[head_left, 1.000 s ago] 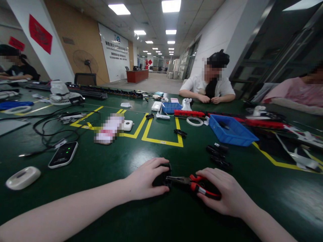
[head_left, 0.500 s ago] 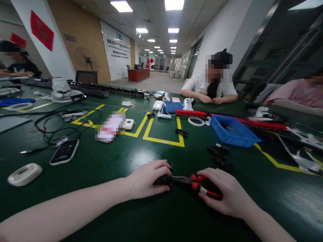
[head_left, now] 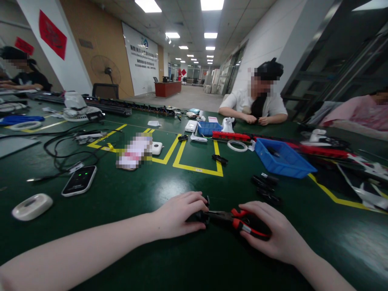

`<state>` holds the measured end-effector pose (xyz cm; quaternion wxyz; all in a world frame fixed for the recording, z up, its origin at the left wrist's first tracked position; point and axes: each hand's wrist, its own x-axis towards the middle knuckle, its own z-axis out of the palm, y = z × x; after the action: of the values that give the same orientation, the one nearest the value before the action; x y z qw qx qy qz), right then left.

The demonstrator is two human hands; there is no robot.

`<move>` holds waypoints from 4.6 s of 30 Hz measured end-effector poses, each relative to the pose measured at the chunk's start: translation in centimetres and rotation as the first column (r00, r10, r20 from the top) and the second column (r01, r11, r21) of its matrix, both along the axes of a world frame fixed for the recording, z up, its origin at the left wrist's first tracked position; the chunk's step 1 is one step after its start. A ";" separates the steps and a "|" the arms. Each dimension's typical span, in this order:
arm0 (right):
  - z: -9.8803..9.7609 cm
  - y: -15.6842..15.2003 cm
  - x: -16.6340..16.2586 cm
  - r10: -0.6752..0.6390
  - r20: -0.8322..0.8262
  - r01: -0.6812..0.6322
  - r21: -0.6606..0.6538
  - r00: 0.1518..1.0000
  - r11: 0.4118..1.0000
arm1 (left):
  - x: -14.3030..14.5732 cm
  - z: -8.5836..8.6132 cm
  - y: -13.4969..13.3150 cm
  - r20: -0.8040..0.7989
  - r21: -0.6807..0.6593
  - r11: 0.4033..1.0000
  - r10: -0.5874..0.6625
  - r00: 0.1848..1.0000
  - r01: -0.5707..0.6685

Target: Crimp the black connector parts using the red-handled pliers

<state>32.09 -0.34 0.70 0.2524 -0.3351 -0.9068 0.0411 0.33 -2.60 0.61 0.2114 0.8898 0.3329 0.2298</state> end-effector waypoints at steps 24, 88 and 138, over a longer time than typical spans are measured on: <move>0.2 0.0 -0.5 0.048 0.012 -0.049 0.086 0.999 0.995 | -0.1 0.0 0.0 -0.015 0.003 0.999 0.033 0.999 -0.033; 0.4 -0.2 -0.5 0.019 0.002 -0.019 -0.026 1.000 0.999 | -0.1 0.2 0.4 -0.025 -0.033 0.999 -0.019 1.000 0.018; 0.1 -0.3 -1.0 0.015 -0.022 -0.015 0.024 1.000 1.000 | 0.0 0.4 0.1 -0.059 -0.002 1.000 0.000 0.998 0.000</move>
<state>31.06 -0.67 0.84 0.2660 -0.3247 -0.9069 0.0357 0.30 -2.54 0.98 0.2023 0.8959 0.3392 0.2032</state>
